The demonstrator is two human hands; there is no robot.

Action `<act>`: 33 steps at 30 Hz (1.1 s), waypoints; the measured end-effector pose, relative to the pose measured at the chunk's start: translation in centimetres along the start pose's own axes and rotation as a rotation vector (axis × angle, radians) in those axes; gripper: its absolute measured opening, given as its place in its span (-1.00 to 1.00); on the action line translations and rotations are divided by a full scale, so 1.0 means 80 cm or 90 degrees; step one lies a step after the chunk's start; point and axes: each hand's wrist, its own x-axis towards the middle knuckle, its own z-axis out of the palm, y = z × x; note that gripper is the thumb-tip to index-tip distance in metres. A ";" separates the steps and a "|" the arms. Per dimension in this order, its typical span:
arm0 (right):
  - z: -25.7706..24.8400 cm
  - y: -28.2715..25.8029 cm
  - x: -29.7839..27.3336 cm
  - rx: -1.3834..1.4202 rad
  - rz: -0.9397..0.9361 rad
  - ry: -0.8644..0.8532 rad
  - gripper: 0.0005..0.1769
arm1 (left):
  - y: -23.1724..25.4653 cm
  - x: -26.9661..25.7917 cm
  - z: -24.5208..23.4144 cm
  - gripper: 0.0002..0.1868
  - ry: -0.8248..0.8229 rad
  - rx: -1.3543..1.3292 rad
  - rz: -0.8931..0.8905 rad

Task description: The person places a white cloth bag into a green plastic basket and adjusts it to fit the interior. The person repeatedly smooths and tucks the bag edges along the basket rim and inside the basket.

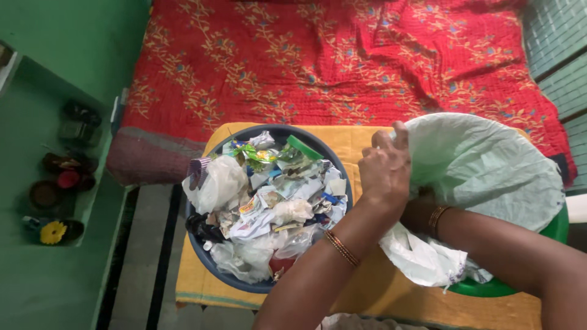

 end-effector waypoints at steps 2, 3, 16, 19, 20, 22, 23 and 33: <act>-0.022 -0.009 0.010 0.101 -0.039 0.015 -0.62 | 0.002 0.000 -0.001 -0.31 -0.003 -0.006 0.010; -0.033 -0.015 0.013 0.166 -0.056 0.021 -0.62 | 0.001 -0.002 0.000 -0.29 -0.012 -0.003 0.025; -0.067 -0.019 -0.001 0.191 -0.105 -0.035 -0.66 | 0.006 0.004 0.008 -0.29 -0.040 0.040 0.041; -0.048 0.016 -0.004 -0.049 -0.010 -0.009 -0.67 | 0.005 0.008 0.005 -0.23 -0.067 0.015 0.035; -0.044 0.030 -0.002 -0.108 0.008 -0.002 -0.67 | 0.008 0.012 0.003 -0.24 -0.067 0.008 0.032; -0.018 0.043 -0.009 -0.193 0.030 -0.006 -0.68 | 0.008 0.010 0.004 -0.26 -0.085 -0.004 0.025; -0.011 0.047 -0.009 -0.225 0.029 -0.004 -0.68 | 0.007 0.009 0.003 -0.25 -0.079 -0.005 0.022; -0.027 0.005 -0.020 -0.408 -0.189 -0.183 -0.71 | 0.008 0.002 -0.010 -0.26 -0.080 0.011 0.028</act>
